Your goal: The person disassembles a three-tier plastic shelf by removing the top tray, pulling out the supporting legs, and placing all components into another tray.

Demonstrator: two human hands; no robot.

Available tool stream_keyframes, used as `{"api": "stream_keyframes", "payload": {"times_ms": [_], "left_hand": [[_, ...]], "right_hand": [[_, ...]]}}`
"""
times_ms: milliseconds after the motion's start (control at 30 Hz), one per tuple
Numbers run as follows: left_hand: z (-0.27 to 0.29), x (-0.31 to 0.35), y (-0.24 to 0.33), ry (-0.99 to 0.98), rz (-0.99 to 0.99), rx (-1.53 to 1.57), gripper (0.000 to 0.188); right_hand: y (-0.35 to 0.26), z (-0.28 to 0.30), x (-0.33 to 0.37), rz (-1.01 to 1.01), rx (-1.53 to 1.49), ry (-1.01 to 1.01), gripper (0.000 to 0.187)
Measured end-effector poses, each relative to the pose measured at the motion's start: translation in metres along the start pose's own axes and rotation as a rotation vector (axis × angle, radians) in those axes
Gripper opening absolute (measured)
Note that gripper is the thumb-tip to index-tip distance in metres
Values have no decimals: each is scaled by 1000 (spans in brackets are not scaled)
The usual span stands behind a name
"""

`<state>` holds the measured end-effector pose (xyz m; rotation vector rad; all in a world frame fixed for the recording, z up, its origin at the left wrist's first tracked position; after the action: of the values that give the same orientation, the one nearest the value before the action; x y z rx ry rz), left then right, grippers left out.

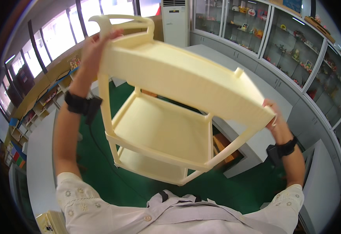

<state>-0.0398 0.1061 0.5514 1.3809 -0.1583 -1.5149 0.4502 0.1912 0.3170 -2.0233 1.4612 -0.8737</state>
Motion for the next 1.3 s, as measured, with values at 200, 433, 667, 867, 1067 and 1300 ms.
{"api": "stream_keyframes", "payload": {"times_ms": [200, 433, 667, 867, 1067, 1300], "left_hand": [[63, -97, 102, 88, -471, -18, 37], [7, -160, 150, 252, -449, 362, 27], [-138, -282, 44, 168, -500, 409, 28], [-326, -348, -67, -32, -256, 535, 31], [-427, -392, -80, -182, -218, 669, 35], [-513, -449, -99, 64, -302, -208, 47]], "right_hand": [[-163, -108, 47, 464, 261, -357, 12], [-294, -186, 113, 940, 678, -311, 21], [-349, -138, 36, 957, 748, -177, 22], [-330, -41, -83, 710, 300, 382, 12], [-368, -21, -103, 658, 343, 369, 12], [-404, 13, -131, 789, 635, 438, 24]]}}
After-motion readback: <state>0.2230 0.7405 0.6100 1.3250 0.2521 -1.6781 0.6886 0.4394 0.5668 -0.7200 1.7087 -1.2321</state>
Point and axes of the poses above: each hand's wrist, its own x-axis away from the middle knuckle, its own z-axis out of the back of the hand, y = z × x, the point moved 10 cm from there along -x, towards the middle knuckle, and after that the axes turned 13 degrees about -x, right-handed, at the moved point
